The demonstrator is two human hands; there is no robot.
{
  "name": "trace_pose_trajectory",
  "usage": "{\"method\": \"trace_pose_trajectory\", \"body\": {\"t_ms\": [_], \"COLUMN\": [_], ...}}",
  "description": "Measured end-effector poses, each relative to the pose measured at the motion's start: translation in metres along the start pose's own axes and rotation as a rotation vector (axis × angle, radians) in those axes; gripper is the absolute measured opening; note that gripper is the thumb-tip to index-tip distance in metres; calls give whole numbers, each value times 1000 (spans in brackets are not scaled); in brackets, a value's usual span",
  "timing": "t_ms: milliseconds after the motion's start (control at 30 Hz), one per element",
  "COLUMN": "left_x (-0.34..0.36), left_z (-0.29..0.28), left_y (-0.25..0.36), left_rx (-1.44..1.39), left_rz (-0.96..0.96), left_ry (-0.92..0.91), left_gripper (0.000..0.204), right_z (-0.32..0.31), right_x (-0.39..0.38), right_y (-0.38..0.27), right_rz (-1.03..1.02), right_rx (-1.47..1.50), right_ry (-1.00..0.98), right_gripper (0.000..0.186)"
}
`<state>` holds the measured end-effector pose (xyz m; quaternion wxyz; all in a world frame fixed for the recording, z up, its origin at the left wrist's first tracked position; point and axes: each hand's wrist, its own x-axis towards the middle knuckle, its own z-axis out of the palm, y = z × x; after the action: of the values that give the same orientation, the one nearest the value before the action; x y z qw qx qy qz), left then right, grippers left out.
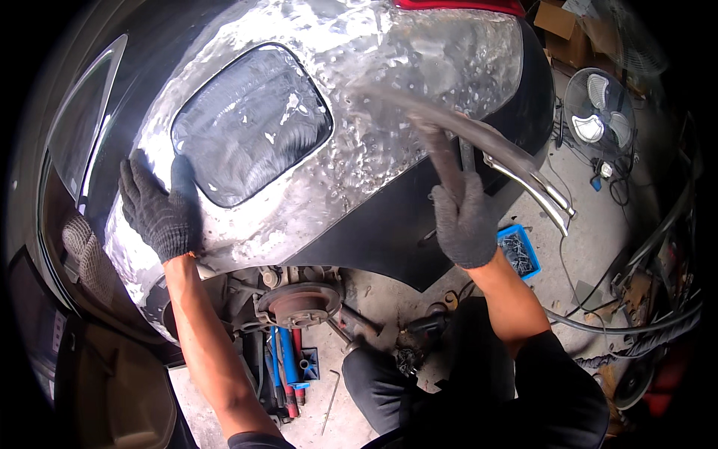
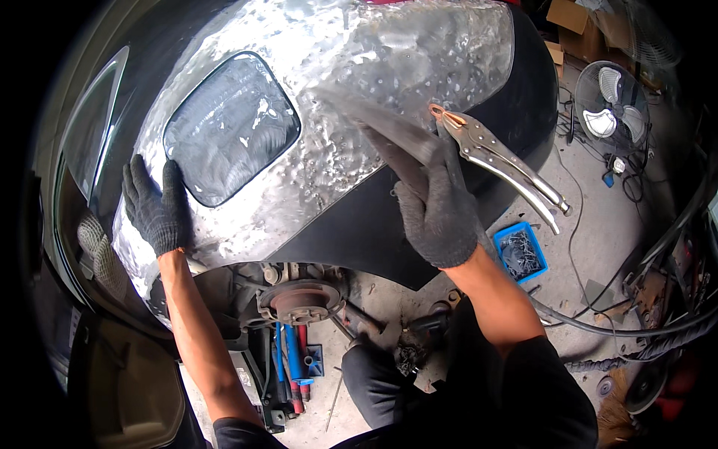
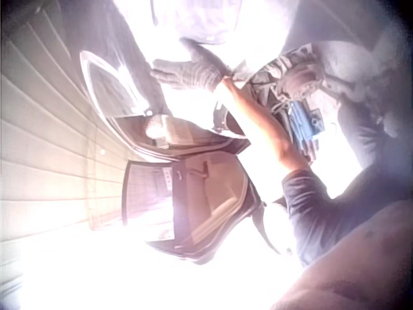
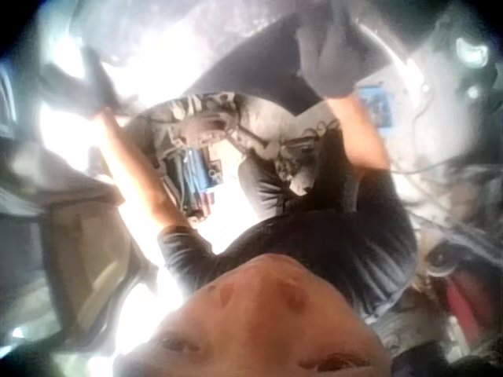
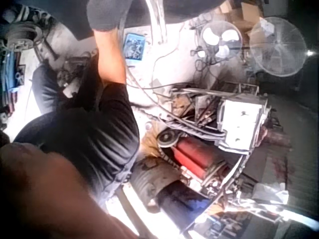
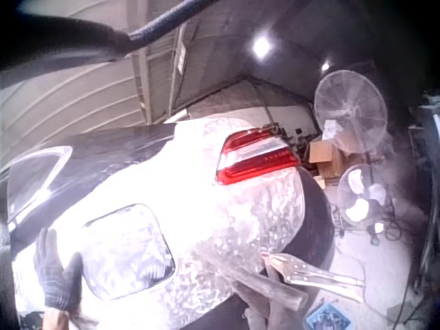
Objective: The person hammers the metal panel around a fuel tank opening, uses an angle grinder to smooth the surface, and uses a pry bar with a hammer to shape the opening's edge.
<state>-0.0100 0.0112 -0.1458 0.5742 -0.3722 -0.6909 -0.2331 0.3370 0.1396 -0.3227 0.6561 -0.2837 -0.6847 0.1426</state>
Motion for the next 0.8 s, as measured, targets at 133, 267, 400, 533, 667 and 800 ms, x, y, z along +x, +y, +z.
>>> {"method": "trace_pose_trajectory", "body": {"t_ms": [133,267,400,533,667,800], "left_x": [3,1,3,0,0,-2], "left_z": [-3,-1,0,-3,-9,-6], "left_y": [-4,-1,0,2,4,5], "left_rx": [11,2,-6,3,-18,-39], "left_rz": [13,-6,7,-6,-27,-27], "left_ry": [-1,-5,1,-2,-3,15], "left_gripper": [77,76,75,75,76,76], "right_z": [-1,-9,-9,2,7,8], "right_x": [-2,-4,-4,7,25,36], "right_y": [-4,5,12,11,-3,-16], "right_rz": [-72,-50,-77,-107,-220,-84], "right_rx": [91,-83,40,-76,202,-196], "right_ry": [155,151,131,118,164,81], "right_gripper": [28,26,37,47,48,35]}}
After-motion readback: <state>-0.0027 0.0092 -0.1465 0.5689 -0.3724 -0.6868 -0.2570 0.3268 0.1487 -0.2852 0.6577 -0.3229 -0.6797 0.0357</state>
